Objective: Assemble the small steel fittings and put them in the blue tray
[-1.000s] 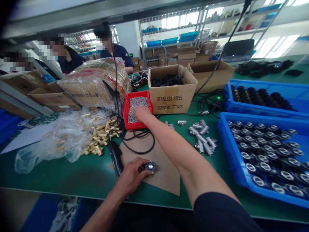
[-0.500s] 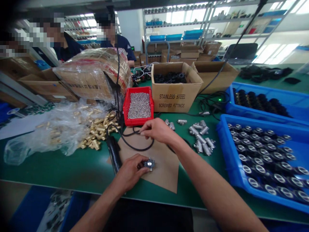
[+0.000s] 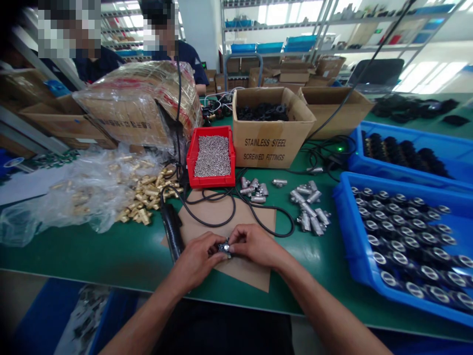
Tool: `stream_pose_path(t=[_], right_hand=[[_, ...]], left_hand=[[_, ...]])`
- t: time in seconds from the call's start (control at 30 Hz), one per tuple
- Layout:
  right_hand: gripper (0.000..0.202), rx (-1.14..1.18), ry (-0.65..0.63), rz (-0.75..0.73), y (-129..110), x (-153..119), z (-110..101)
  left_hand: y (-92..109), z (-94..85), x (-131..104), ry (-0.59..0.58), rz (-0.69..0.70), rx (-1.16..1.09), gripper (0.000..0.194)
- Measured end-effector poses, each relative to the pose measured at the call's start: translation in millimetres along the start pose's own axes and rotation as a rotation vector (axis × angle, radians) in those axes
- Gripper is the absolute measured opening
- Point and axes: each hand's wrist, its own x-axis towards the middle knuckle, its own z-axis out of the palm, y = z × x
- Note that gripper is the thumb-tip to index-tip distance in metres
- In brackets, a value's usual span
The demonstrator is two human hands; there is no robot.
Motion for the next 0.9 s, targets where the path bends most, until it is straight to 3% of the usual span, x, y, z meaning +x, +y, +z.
stream_pose_path(t=[0.13, 0.23, 0.4, 0.5, 0.63, 0.73, 0.9], right_hand=[[0.035, 0.122, -0.041, 0.134, 1, -1, -2], [0.035, -0.086, -0.052, -0.001, -13, 11, -16], [0.021, -0.878, 0.379, -0.416, -77, 79, -31], [0.029, -1.224, 0.460, -0.333, -116, 131, -30], [0.025, -1.319, 0.436, -0.179, -138, 180, -31], [0.031, -1.364, 0.414, -0.140, -140, 193, -36], [0.023, -1.376, 0.380, -0.213, -140, 183, -44]], left_hand=[[1, -1.4, 0, -0.004, 0.008, 0.004, 0.021], [1, -1.6, 0, -0.004, 0.009, -0.011, 0.021], [0, -0.8, 0, 0.005, 0.008, -0.025, 0.025], [2, -1.0, -1, 0.005, -0.006, -0.032, 0.026], [4, -2.2, -2, 0.015, -0.006, -0.041, 0.026], [4, -2.7, -2, 0.023, -0.006, -0.032, 0.025], [2, -2.8, -2, 0.028, 0.001, -0.025, 0.024]])
